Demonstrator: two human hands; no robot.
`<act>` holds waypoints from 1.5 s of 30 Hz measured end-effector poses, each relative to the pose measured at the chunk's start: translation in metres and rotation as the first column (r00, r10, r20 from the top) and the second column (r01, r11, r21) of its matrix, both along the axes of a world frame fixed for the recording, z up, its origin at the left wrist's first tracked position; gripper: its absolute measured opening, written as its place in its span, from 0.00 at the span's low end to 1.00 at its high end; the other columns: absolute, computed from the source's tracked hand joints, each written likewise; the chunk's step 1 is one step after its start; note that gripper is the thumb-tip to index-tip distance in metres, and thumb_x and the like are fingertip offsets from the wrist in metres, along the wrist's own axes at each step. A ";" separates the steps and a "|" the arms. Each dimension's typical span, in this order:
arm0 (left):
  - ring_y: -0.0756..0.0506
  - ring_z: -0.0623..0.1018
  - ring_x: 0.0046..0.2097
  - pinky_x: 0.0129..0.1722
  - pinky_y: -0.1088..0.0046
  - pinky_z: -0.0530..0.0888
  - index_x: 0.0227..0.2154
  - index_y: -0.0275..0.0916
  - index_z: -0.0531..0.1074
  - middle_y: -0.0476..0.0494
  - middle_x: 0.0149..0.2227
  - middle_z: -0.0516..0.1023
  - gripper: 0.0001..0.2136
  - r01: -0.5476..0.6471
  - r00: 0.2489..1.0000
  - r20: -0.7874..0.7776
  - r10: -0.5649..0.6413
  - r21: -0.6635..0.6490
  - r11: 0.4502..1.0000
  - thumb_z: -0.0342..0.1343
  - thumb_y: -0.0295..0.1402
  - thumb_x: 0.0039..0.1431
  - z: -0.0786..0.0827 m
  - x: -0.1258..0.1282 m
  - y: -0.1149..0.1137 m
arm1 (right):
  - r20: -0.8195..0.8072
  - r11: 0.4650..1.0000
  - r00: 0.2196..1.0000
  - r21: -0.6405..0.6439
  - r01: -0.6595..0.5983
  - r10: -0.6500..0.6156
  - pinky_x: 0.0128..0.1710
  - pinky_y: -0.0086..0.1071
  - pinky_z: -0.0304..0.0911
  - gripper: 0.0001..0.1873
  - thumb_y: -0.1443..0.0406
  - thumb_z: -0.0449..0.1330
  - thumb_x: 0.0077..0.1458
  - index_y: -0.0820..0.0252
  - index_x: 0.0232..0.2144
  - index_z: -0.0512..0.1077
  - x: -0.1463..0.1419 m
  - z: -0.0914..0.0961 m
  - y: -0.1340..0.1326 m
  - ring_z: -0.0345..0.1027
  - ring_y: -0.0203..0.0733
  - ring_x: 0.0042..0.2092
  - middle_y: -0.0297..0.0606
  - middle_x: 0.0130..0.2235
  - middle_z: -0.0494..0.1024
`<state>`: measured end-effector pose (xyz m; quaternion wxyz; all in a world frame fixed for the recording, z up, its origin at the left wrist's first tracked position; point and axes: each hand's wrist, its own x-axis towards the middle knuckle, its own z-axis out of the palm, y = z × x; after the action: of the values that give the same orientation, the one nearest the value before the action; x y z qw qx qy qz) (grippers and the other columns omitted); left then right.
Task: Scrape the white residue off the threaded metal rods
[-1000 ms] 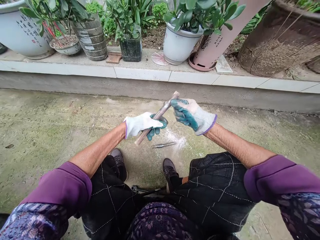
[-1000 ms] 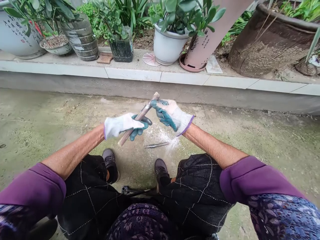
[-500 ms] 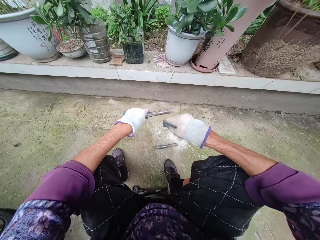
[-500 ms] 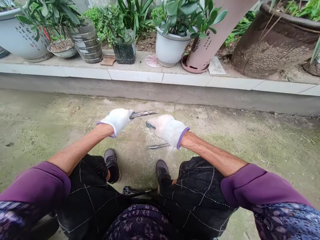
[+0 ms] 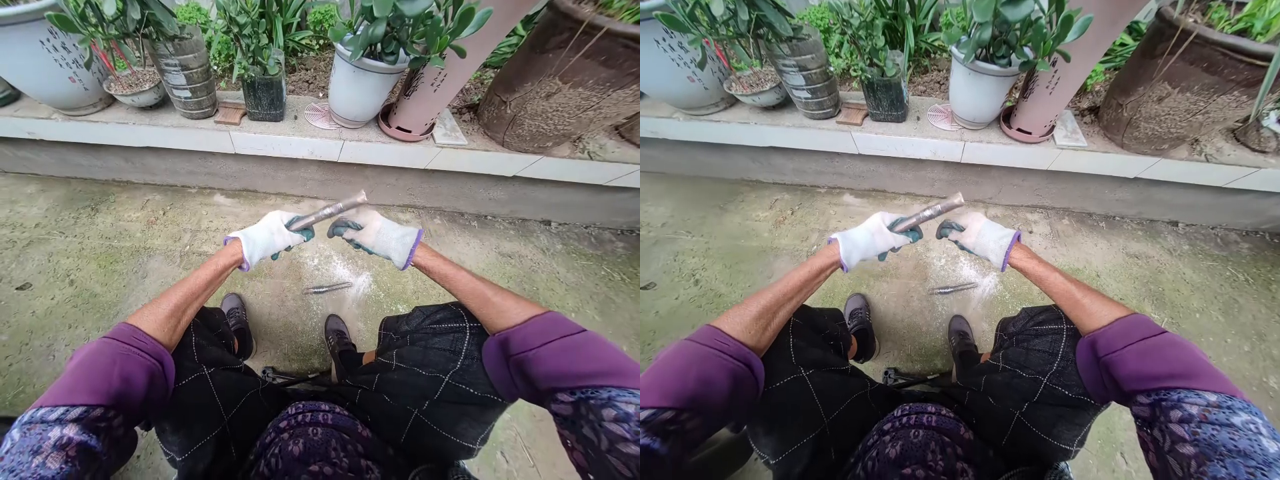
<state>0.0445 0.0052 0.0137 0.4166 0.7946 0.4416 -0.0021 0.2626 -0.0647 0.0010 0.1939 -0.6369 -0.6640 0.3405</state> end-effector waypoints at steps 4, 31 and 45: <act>0.52 0.68 0.23 0.24 0.75 0.65 0.41 0.38 0.77 0.47 0.26 0.74 0.14 0.041 0.995 -0.097 -0.028 0.134 0.990 0.55 0.39 0.56 -0.010 0.000 0.014 | 0.120 0.987 0.984 0.074 -0.140 0.131 0.32 0.31 0.57 0.09 0.66 0.56 0.56 0.55 0.31 0.77 -0.018 0.002 -0.009 0.66 0.38 0.30 0.36 0.31 0.79; 0.50 0.70 0.30 0.31 0.76 0.66 0.43 0.38 0.77 0.47 0.30 0.76 0.16 0.100 0.991 -0.112 -0.067 0.322 0.941 0.51 0.39 0.59 -0.006 0.003 0.012 | 0.105 0.994 0.993 0.080 -0.071 0.062 0.30 0.31 0.56 0.10 0.66 0.55 0.54 0.58 0.31 0.78 0.000 0.001 -0.001 0.62 0.35 0.28 0.35 0.29 0.77; 0.41 0.78 0.36 0.37 0.68 0.70 0.51 0.44 0.74 0.39 0.31 0.78 0.18 0.570 0.724 -0.612 -0.317 0.272 0.776 0.48 0.30 0.60 -0.027 0.016 -0.001 | 0.191 0.987 0.981 0.146 -0.073 0.044 0.31 0.33 0.56 0.07 0.68 0.59 0.52 0.54 0.27 0.78 0.008 0.010 0.000 0.65 0.39 0.30 0.33 0.28 0.78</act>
<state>0.0607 0.0038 -0.0133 0.0714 0.9182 0.3181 -0.2251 0.2704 -0.0650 0.0110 0.1685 -0.6294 -0.7219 0.2331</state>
